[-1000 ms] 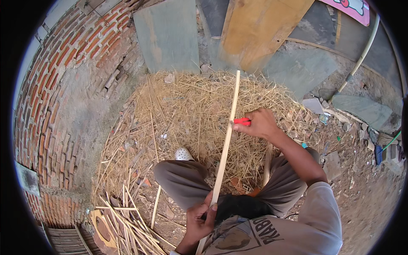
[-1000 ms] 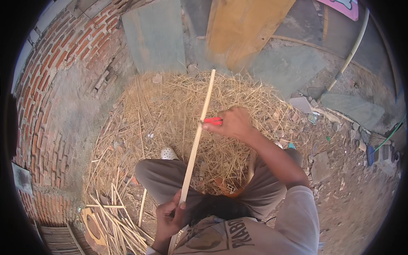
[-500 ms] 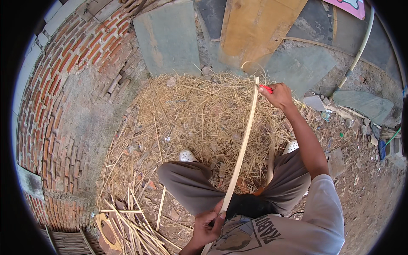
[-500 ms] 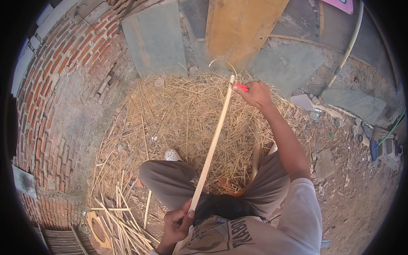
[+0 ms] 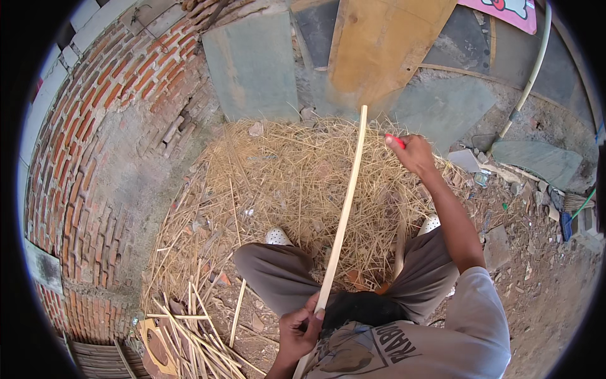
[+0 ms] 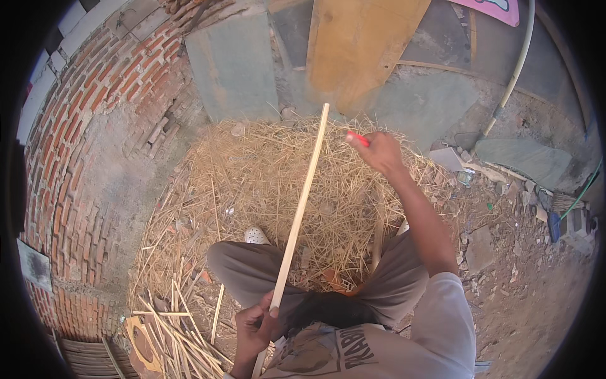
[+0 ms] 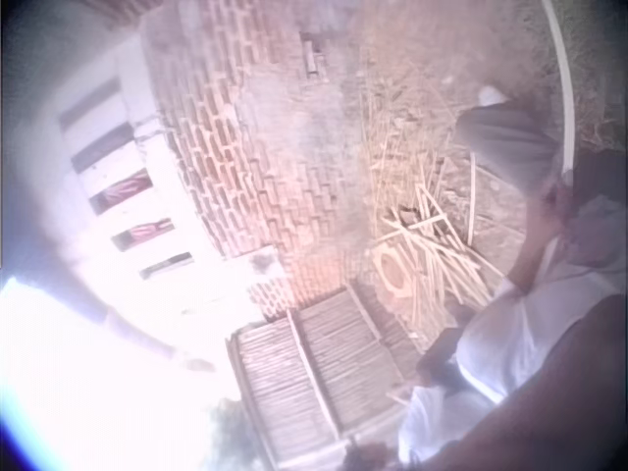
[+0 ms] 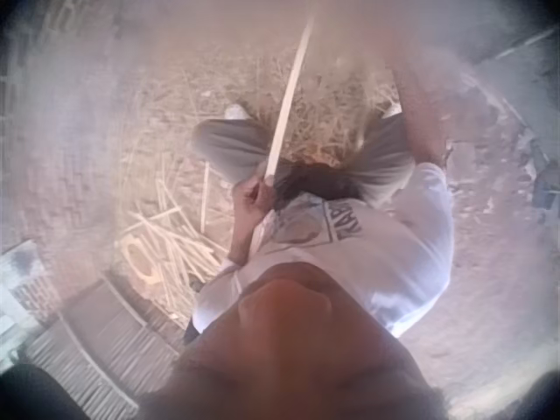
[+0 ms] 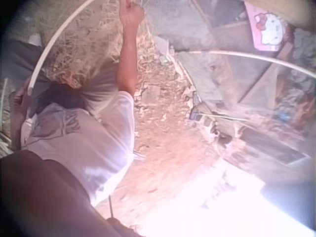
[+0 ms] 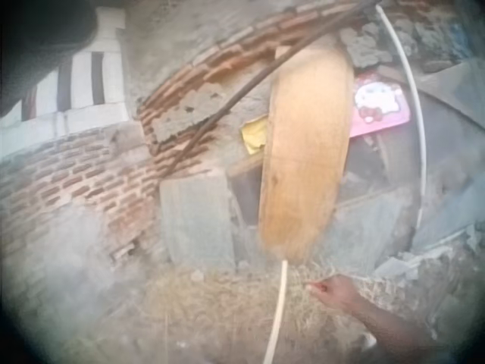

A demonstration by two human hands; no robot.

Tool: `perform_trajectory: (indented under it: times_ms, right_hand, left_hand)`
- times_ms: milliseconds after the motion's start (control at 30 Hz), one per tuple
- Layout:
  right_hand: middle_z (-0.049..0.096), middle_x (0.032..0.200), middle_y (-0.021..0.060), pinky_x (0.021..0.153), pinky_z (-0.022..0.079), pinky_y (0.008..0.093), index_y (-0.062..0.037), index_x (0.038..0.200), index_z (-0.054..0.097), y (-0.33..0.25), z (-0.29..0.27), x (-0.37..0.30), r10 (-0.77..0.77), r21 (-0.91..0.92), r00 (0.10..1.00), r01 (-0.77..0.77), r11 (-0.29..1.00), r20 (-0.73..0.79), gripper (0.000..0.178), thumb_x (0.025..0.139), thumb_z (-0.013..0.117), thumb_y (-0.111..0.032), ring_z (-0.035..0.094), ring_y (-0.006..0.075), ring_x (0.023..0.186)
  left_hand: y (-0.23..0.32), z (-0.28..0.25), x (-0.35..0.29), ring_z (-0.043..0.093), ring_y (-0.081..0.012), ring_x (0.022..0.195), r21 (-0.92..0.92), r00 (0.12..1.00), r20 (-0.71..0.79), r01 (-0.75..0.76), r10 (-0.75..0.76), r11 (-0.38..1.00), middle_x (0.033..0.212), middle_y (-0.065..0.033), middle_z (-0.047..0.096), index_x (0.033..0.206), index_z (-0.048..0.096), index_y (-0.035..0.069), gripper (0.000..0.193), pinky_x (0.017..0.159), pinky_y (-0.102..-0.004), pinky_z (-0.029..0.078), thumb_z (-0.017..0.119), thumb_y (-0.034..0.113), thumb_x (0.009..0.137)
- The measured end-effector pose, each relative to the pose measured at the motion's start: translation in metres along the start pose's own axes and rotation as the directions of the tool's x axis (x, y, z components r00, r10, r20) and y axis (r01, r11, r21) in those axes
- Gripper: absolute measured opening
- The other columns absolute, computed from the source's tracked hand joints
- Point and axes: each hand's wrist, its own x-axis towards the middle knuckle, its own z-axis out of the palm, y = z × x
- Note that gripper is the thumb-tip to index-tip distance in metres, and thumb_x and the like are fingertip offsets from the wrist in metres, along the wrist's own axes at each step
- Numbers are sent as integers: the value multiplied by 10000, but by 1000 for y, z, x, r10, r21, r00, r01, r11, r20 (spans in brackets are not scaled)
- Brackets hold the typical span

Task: The person sits on the ground and uses a red utility knife to shave a long, thin bamboo stick. They hold the stick with their left hand and repeatedly scrape the blade along its length to remove the outer layer, creating wood shavings.

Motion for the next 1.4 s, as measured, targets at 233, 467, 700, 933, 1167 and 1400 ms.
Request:
perform_trajectory:
  times_ms: [233, 467, 700, 933, 1167, 1400]
  right_hand:
    - [485, 475, 84, 473, 422, 393, -69, 527, 531, -55, 23, -71, -634, 88, 768, 641, 763, -95, 704, 688, 615, -749, 524, 298, 446]
    - [512, 432, 70, 441, 428, 377, -86, 524, 599, -61, 37, -76, -657, 5, 753, 657, 753, -21, 709, 689, 607, -775, 541, 257, 401]
    - [495, 440, 75, 450, 431, 405, -79, 580, 614, -43, 34, -53, -421, 74, 905, 416, 906, 65, 695, 740, 571, -753, 538, 272, 427]
    - [530, 464, 79, 456, 434, 401, -103, 561, 611, -59, 40, -68, -579, 16, 813, 580, 815, 57, 666, 690, 618, -756, 567, 272, 449]
    - [519, 441, 78, 461, 447, 402, -100, 592, 645, -28, 35, -27, -386, -75, 922, 384, 920, -19, 689, 737, 557, -768, 572, 277, 452]
    - [566, 499, 86, 480, 456, 396, -111, 609, 659, -62, 47, -79, -488, 12, 848, 497, 868, 204, 701, 736, 531, -788, 605, 289, 502]
  left_hand:
    - [18, 2, 12, 429, 16, 520, 1, 999, -44, 1, -1, 1000, 562, 48, 481, 1184, 544, -55, 291, 504, -148, 328, 598, -15, 900]
    - [13, 8, 14, 433, 9, 524, 24, 997, -44, 66, -65, 998, 596, 59, 488, 1203, 553, -26, 311, 497, -153, 313, 607, -5, 898]
    - [12, 7, 15, 453, -4, 516, 11, 1000, -4, 16, -16, 1000, 612, 39, 512, 1176, 560, -38, 275, 488, -171, 351, 587, -9, 903]
    - [-13, 7, 21, 453, -52, 533, -550, 985, 94, 174, -146, 817, 658, -13, 536, 1212, 518, -41, 281, 516, -216, 386, 557, 68, 956]
    - [-17, 8, 15, 449, -66, 564, -580, 965, 190, 261, -183, 772, 697, -21, 548, 1222, 521, -21, 278, 550, -241, 395, 547, 82, 966]
    - [-17, 1, 14, 459, -67, 550, -541, 975, 120, 221, -186, 812, 704, -26, 565, 1208, 520, -22, 259, 540, -227, 406, 539, 66, 965]
